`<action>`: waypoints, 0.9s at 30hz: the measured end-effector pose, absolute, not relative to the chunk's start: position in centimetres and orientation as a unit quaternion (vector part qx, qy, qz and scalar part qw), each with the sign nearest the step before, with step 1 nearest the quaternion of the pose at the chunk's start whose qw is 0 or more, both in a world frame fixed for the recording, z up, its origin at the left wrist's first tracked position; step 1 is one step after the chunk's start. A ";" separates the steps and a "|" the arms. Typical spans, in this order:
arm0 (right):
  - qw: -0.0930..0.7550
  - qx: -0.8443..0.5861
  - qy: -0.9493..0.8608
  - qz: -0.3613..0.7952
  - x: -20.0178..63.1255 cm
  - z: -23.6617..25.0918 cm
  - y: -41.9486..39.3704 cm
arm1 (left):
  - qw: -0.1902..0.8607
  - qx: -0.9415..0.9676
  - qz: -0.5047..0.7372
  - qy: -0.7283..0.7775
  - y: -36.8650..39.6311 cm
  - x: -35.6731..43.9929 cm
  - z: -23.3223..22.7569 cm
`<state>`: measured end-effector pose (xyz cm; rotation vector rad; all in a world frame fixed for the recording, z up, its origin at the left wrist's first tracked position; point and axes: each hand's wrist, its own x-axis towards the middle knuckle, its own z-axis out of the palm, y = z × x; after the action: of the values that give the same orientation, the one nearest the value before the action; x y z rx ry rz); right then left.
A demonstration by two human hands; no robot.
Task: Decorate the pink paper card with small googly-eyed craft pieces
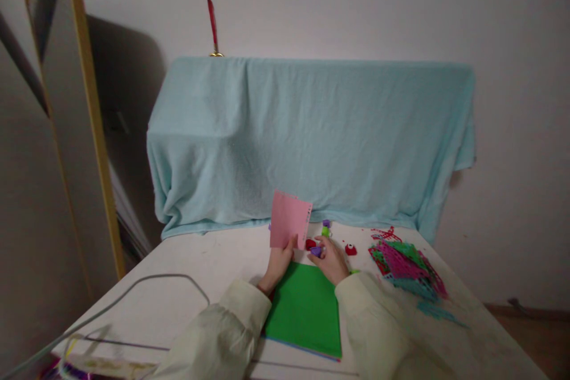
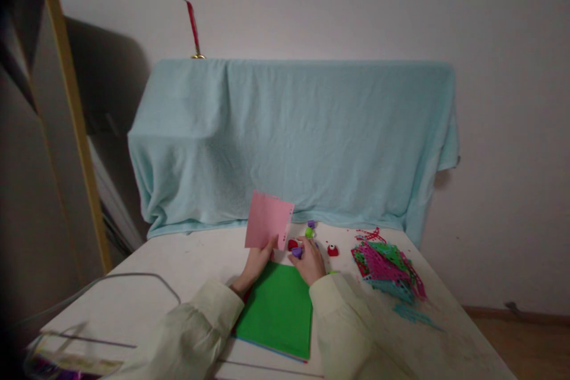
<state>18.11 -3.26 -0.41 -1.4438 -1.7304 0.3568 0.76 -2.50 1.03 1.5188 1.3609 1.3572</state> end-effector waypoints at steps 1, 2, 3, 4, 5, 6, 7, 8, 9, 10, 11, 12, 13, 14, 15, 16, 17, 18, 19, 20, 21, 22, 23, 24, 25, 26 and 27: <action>0.416 -0.575 -0.689 0.144 18.1 -0.4 -3.3 | 0.347 0.582 0.520 0.521 -2.5 0.7 1.1; 0.416 -0.575 -0.689 0.145 18.1 -0.3 -3.3 | 0.350 0.580 0.520 0.520 -2.5 0.7 1.1; 0.416 -0.575 -0.689 0.145 18.1 -0.3 -3.4 | 0.353 0.578 0.520 0.521 -2.6 0.7 1.1; 0.415 -0.576 -0.689 0.145 18.0 -0.2 -3.4 | 0.355 0.576 0.520 0.521 -2.6 0.7 1.1; 0.414 -0.579 -0.688 0.144 18.0 -0.1 -3.4 | 0.358 0.573 0.520 0.522 -2.5 0.7 1.1; 0.413 -0.581 -0.687 0.143 18.0 -0.1 -3.4 | 0.360 0.572 0.519 0.523 -2.5 0.7 1.1; 0.411 -0.582 -0.687 0.143 18.0 0.0 -3.4 | 0.362 0.573 0.517 0.523 -2.5 0.7 1.0; 0.410 -0.583 -0.687 0.143 18.0 0.0 -3.5 | 0.364 0.573 0.515 0.523 -2.4 0.7 0.9; 0.410 -0.583 -0.687 0.143 18.0 0.1 -3.5 | 0.364 0.574 0.513 0.525 -2.4 0.7 0.9; 0.409 -0.583 -0.687 0.144 18.0 0.1 -3.5 | 0.364 0.574 0.511 0.526 -2.3 0.7 0.8; 0.409 -0.583 -0.687 0.144 18.0 0.1 -3.5 | 0.365 0.574 0.509 0.527 -2.3 0.7 0.7; 0.410 -0.582 -0.687 0.143 18.0 0.1 -3.5 | 0.366 0.575 0.508 0.527 -2.2 0.7 0.6; 0.410 -0.582 -0.688 0.143 18.0 0.1 -3.5 | 0.367 0.575 0.508 0.526 -2.2 0.7 0.5; 0.410 -0.582 -0.688 0.143 18.0 0.1 -3.5 | 0.368 0.576 0.507 0.524 -2.2 0.7 0.4; 0.410 -0.582 -0.687 0.143 18.0 0.1 -3.5 | 0.369 0.577 0.507 0.524 -2.2 0.7 0.4; 0.411 -0.581 -0.688 0.144 18.1 0.0 -3.5 | 0.368 0.577 0.507 0.523 -2.2 0.6 0.4; 0.413 -0.579 -0.688 0.146 18.1 -0.1 -3.5 | 0.367 0.577 0.509 0.523 -2.2 0.6 0.4; 0.416 -0.575 -0.688 0.151 18.2 -0.2 -3.4 | 0.366 0.577 0.509 0.523 -2.2 0.6 0.4; 0.419 -0.571 -0.688 0.158 18.2 -0.3 -3.3 | 0.366 0.577 0.510 0.523 -2.2 0.6 0.5; 0.422 -0.565 -0.689 0.169 18.3 -0.5 -3.2 | 0.366 0.576 0.510 0.523 -2.2 0.6 0.5; 0.424 -0.557 -0.690 0.182 18.4 -0.6 -3.0 | 0.366 0.576 0.510 0.524 -2.2 0.6 0.5; 0.425 -0.549 -0.692 0.196 18.6 -0.8 -2.9 | 0.366 0.576 0.509 0.524 -2.2 0.5 0.5; 0.425 -0.542 -0.695 0.208 18.7 -0.9 -2.8 | 0.365 0.577 0.510 0.524 -2.2 0.5 0.4; 0.426 -0.535 -0.696 0.217 18.8 -1.0 -2.7 | 0.361 0.578 0.513 0.522 -2.1 0.5 0.3; 0.426 -0.530 -0.698 0.223 18.9 -1.1 -2.6 | 0.355 0.581 0.516 0.519 -2.1 0.5 0.2; 0.427 -0.526 -0.699 0.227 19.0 -1.2 -2.6 | 0.345 0.584 0.521 0.519 -2.0 0.6 0.1; 0.428 -0.525 -0.699 0.229 19.0 -1.3 -2.5 | 0.336 0.585 0.524 0.519 -2.0 0.6 0.0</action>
<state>19.00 -2.51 -1.29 -1.3100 -1.7451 0.5725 0.58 -1.95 0.00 1.5255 1.3547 1.3677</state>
